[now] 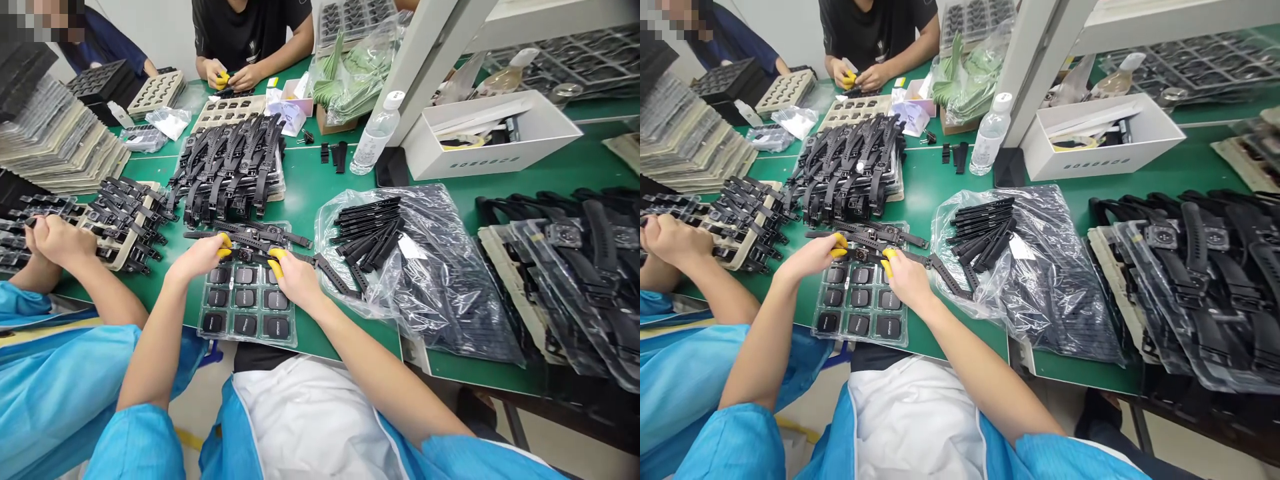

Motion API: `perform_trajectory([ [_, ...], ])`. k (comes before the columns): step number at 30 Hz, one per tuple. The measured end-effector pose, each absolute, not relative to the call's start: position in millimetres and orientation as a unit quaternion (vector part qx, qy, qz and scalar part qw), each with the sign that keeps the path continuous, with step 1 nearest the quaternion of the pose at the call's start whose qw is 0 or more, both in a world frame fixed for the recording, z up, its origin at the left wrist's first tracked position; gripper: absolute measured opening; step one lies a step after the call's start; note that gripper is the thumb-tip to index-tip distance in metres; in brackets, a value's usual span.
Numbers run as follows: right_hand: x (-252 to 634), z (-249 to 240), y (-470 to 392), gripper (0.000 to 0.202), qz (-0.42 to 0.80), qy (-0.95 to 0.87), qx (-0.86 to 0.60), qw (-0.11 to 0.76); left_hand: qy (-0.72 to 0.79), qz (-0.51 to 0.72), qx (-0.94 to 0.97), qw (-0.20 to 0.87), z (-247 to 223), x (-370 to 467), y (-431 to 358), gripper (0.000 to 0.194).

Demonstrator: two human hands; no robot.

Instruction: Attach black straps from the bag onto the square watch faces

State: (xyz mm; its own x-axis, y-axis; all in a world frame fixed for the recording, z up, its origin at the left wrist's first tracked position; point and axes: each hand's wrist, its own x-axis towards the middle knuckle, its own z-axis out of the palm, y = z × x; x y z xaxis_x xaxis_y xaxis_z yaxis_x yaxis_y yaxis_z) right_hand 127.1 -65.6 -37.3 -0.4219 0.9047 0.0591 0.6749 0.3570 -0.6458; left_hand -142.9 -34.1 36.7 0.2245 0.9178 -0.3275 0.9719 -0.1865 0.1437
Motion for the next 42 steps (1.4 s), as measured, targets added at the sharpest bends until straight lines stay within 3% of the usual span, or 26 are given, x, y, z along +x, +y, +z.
perform_trajectory([
  [7, 127, -40, -62, 0.038, 0.24, -0.805, -0.504, 0.2, 0.595, -0.08, 0.799, 0.034, 16, -143, -22, 0.039],
  [14, 132, -31, -63, 0.036, 0.235, -0.815, -0.504, 0.165, 0.602, 0.047, 0.797, 0.002, -8, -142, -25, 0.023],
  [18, 152, -17, -58, 0.035, 0.215, -0.801, -0.528, 0.183, 0.651, 0.11, 0.751, -0.025, -14, -142, -44, 0.024],
  [21, 180, -10, -50, 0.032, 0.202, -0.791, -0.549, 0.177, 0.669, 0.068, 0.74, -0.008, -9, -147, -64, 0.026],
  [28, 221, -15, -41, 0.025, 0.227, -0.788, -0.569, 0.054, 0.635, -0.113, 0.764, 0.007, 10, -147, -78, 0.036],
  [35, 214, -22, -39, 0.018, 0.214, -0.76, -0.613, 0.003, 0.627, -0.145, 0.765, -0.03, 12, -138, -66, 0.031],
  [42, 219, -24, -34, 0.019, 0.238, -0.736, -0.633, 0.037, 0.63, -0.128, 0.766, 0.004, 20, -145, -63, 0.023],
])
